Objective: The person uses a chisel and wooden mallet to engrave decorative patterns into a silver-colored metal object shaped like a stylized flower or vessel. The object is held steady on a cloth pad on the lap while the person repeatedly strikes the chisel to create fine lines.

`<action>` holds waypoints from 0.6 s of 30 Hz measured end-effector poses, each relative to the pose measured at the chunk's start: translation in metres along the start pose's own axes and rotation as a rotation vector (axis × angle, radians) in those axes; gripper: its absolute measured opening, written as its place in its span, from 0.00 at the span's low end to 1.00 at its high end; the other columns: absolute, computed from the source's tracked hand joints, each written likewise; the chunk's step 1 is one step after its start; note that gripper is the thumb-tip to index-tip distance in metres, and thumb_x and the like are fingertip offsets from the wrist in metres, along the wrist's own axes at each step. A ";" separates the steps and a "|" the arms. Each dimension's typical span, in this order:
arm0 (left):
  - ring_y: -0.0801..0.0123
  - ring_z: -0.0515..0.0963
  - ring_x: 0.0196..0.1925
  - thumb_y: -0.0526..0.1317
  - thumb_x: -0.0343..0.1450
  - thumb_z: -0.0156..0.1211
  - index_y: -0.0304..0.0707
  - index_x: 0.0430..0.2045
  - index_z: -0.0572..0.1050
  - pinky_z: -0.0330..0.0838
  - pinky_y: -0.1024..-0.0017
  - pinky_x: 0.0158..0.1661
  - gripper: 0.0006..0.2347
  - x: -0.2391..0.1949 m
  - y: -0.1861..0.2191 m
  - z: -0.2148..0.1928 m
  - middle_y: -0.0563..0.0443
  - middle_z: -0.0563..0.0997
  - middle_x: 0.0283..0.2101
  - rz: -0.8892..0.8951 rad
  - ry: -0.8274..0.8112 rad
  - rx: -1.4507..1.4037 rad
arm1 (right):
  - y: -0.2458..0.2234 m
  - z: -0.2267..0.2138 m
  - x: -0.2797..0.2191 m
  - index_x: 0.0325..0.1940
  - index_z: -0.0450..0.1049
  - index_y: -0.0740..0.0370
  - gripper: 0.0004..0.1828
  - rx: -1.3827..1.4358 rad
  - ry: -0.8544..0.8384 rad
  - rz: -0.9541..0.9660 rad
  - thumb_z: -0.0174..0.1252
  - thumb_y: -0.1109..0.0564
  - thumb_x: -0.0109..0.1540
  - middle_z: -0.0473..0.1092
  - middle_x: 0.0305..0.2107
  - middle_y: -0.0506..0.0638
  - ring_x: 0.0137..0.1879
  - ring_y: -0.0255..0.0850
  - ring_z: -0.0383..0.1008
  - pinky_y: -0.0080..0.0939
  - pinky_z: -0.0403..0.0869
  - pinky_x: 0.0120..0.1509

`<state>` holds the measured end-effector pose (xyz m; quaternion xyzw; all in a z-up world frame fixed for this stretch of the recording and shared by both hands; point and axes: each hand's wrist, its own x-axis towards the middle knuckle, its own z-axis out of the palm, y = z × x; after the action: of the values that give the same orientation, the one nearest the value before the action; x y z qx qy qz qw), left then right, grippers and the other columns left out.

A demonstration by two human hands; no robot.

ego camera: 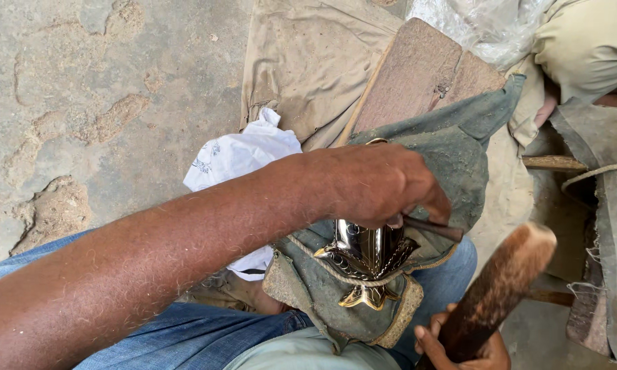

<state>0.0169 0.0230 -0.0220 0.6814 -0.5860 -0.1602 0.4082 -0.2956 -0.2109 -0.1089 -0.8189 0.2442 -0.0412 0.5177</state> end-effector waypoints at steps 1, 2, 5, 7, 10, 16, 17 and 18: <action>0.55 0.84 0.46 0.32 0.61 0.69 0.46 0.47 0.80 0.77 0.59 0.46 0.19 0.002 -0.002 0.001 0.48 0.86 0.43 0.025 0.001 0.023 | 0.006 0.002 -0.002 0.47 0.63 0.68 0.24 -0.163 0.046 0.053 0.66 0.72 0.51 0.72 0.20 0.58 0.24 0.41 0.78 0.42 0.79 0.31; 0.54 0.84 0.46 0.31 0.62 0.69 0.47 0.46 0.80 0.76 0.59 0.47 0.18 0.003 -0.003 0.002 0.48 0.86 0.42 0.051 0.002 0.047 | 0.012 0.005 -0.004 0.47 0.62 0.67 0.25 -0.182 -0.003 -0.062 0.67 0.70 0.52 0.71 0.19 0.54 0.24 0.38 0.78 0.40 0.77 0.36; 0.56 0.84 0.45 0.34 0.61 0.69 0.49 0.47 0.80 0.77 0.60 0.46 0.19 0.002 -0.008 0.000 0.49 0.85 0.42 -0.045 -0.115 -0.024 | 0.018 0.009 -0.006 0.50 0.60 0.65 0.27 -0.224 -0.008 -0.154 0.69 0.69 0.53 0.71 0.17 0.49 0.24 0.33 0.77 0.36 0.73 0.41; 0.56 0.84 0.45 0.33 0.63 0.66 0.48 0.47 0.80 0.77 0.60 0.46 0.17 0.004 -0.008 0.001 0.50 0.85 0.43 -0.007 -0.078 0.001 | 0.016 0.013 -0.008 0.52 0.63 0.68 0.29 -0.236 0.150 0.124 0.67 0.71 0.51 0.71 0.15 0.54 0.23 0.38 0.74 0.38 0.74 0.32; 0.60 0.84 0.46 0.33 0.69 0.60 0.49 0.45 0.80 0.77 0.61 0.48 0.13 0.004 -0.004 0.004 0.52 0.85 0.42 0.045 0.016 0.021 | 0.010 0.017 -0.010 0.52 0.64 0.67 0.30 -0.268 0.159 0.052 0.68 0.68 0.49 0.70 0.19 0.50 0.27 0.35 0.73 0.36 0.73 0.36; 0.67 0.85 0.44 0.39 0.75 0.50 0.56 0.42 0.83 0.77 0.64 0.47 0.11 0.007 0.001 0.000 0.57 0.86 0.41 -0.163 -0.138 -0.078 | 0.013 0.014 -0.010 0.51 0.70 0.70 0.33 -0.551 0.144 -0.038 0.73 0.63 0.45 0.73 0.30 0.49 0.36 0.33 0.75 0.40 0.75 0.47; 0.68 0.85 0.45 0.40 0.76 0.49 0.57 0.41 0.83 0.78 0.65 0.48 0.12 0.007 0.001 -0.001 0.57 0.86 0.41 -0.206 -0.159 -0.092 | 0.014 0.013 -0.009 0.46 0.70 0.68 0.27 -0.521 0.132 -0.020 0.73 0.63 0.46 0.73 0.26 0.50 0.31 0.34 0.74 0.39 0.74 0.47; 0.68 0.85 0.44 0.40 0.76 0.48 0.57 0.43 0.82 0.78 0.65 0.47 0.12 0.008 0.002 -0.001 0.57 0.86 0.41 -0.181 -0.161 -0.059 | 0.013 0.011 -0.007 0.41 0.71 0.66 0.22 -0.492 0.120 -0.001 0.73 0.63 0.48 0.72 0.21 0.50 0.26 0.34 0.73 0.39 0.73 0.47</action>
<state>0.0180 0.0157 -0.0177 0.7041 -0.5480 -0.2677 0.3637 -0.3033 -0.2029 -0.1244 -0.9165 0.2765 -0.0293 0.2876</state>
